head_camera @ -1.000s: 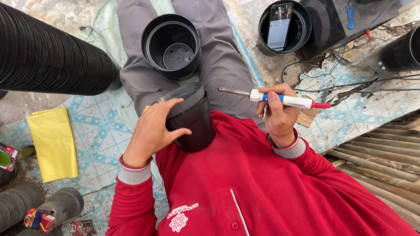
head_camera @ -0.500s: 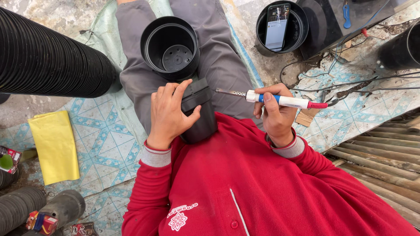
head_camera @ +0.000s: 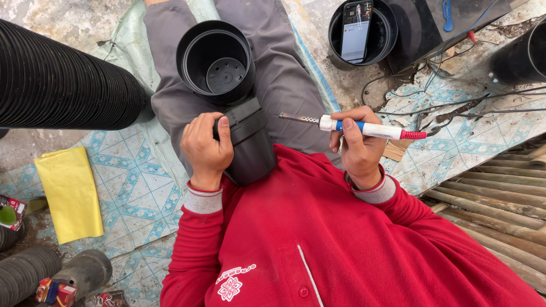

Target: The person sits on the floor and uses a soldering iron to melt holes into the sides of black plastic pots. They hold the pot with one hand and apply the heated tip to create drainage holes, rotating the pot to access different areas.

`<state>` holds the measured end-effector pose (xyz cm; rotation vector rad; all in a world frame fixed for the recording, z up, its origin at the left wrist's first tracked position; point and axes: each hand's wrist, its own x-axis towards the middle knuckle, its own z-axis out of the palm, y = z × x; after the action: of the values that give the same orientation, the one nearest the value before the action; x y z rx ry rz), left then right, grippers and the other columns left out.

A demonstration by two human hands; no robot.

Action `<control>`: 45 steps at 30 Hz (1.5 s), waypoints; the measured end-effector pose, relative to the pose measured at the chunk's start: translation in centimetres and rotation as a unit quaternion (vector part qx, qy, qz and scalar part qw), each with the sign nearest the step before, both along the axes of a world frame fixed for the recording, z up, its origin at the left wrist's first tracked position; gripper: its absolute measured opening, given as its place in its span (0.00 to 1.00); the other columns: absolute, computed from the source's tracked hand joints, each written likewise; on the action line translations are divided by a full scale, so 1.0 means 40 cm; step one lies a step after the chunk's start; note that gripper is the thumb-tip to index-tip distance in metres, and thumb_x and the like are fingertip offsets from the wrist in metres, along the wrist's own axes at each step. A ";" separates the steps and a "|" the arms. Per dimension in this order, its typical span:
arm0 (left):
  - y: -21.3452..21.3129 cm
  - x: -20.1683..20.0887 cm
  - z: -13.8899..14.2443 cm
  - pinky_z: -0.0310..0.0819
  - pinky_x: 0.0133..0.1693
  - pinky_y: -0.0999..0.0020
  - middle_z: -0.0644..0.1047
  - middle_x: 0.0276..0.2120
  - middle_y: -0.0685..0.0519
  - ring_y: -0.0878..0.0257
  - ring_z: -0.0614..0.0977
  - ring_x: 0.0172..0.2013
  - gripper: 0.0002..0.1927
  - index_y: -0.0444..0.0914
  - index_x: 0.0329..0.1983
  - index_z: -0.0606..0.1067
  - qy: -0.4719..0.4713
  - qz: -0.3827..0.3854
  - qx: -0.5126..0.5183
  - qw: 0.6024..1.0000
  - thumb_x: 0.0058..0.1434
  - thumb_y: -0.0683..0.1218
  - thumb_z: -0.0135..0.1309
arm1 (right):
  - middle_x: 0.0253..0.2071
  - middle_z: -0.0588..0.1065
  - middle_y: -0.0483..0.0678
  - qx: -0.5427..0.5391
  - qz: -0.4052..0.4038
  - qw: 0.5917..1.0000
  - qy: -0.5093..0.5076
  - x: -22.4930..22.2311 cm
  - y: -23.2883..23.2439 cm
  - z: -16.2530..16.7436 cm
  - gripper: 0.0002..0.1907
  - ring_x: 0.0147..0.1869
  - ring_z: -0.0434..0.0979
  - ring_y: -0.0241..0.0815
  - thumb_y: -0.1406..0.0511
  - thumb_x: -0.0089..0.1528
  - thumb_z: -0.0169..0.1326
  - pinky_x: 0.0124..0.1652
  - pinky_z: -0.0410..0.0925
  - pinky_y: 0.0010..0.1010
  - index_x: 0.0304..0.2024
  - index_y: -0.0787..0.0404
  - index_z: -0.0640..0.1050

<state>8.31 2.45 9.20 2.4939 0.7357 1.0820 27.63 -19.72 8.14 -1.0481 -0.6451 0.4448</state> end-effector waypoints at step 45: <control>-0.043 0.042 -0.037 0.58 0.35 0.64 0.72 0.25 0.59 0.62 0.69 0.27 0.11 0.43 0.40 0.82 -0.006 0.054 0.024 0.998 0.75 0.49 0.52 | 0.31 0.76 0.50 -0.079 0.011 0.992 -0.097 -0.028 0.000 0.006 0.09 0.27 0.73 0.32 0.67 0.73 0.48 0.28 0.66 0.21 0.46 0.70 0.74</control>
<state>9.99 0.71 7.71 2.5115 0.8585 1.1632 26.52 -19.70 8.40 -1.2449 -0.8047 0.4216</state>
